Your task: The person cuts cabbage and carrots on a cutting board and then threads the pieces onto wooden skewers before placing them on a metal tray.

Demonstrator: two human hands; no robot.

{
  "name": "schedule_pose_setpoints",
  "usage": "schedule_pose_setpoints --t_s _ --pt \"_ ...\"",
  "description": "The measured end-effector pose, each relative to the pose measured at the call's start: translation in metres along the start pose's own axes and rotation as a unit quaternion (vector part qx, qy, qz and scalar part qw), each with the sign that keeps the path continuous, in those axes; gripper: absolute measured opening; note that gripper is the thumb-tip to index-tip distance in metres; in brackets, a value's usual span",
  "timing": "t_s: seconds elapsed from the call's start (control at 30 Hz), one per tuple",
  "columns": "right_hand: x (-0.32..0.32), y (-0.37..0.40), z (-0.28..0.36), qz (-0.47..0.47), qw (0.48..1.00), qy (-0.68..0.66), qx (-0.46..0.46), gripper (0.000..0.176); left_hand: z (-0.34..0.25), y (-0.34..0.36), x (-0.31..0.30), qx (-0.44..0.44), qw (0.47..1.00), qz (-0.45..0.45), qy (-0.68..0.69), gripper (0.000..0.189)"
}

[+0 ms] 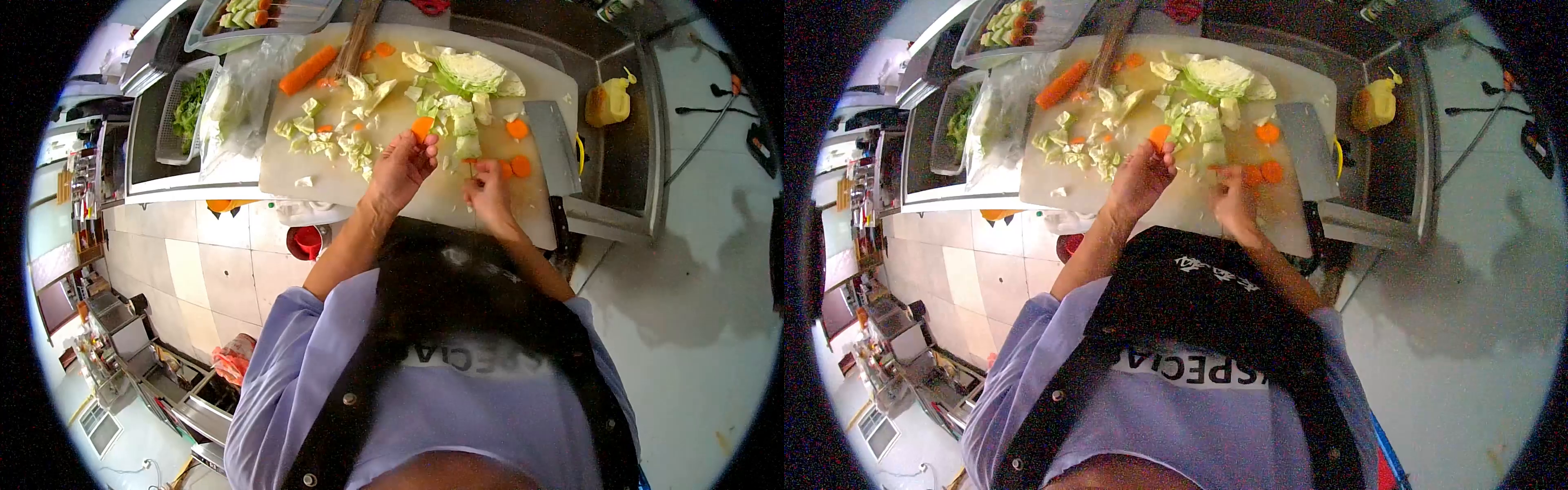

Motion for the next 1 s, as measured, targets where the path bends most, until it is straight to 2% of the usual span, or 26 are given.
schedule_pose_setpoints --t_s 0.07,0.17,0.27,0.3,0.37,0.5,0.7,1.0 --pt "-0.008 0.008 0.018 0.034 0.977 -0.125 0.168 0.026 -0.008 0.009 0.004 0.029 0.998 -0.039 -0.034 0.025" --pt "-0.015 -0.019 -0.036 -0.07 0.994 -0.023 -0.081 0.016 -0.014 0.007 -0.004 0.081 0.993 -0.065 -0.048 0.023" --pt "-0.049 0.004 0.004 -0.083 0.99 -0.02 -0.111 0.014 -0.02 0.004 -0.009 0.14 0.982 -0.099 -0.073 0.022" --pt "-0.057 0.011 0.017 -0.08 0.982 0.038 -0.169 0.013 -0.023 0.006 -0.007 0.158 0.975 -0.117 -0.101 0.022" --pt "-0.07 0.026 0.048 -0.071 0.97 0.103 -0.21 0.012 -0.03 0.011 0.0 0.192 0.957 -0.149 -0.159 0.022" --pt "-0.071 0.041 0.07 -0.092 0.939 0.158 -0.29 0.011 -0.033 0.009 0.002 0.217 0.948 -0.131 -0.194 0.021" --pt "-0.073 0.046 0.078 -0.117 0.929 0.148 -0.318 0.012 -0.04 0.02 0.011 0.25 0.945 -0.133 -0.164 0.02" --pt "-0.073 0.048 0.085 -0.106 0.919 0.159 -0.344 0.012 -0.046 0.025 0.011 0.281 0.935 -0.143 -0.163 0.02"
Point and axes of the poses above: each hand's wrist, its own y-axis away from the middle knuckle, its own x-axis out of the palm, z = x × y, the point moved 4 cm from there along -y, towards the middle knuckle, and after that the axes turned 15 degrees about -z, right-handed, at the moved point
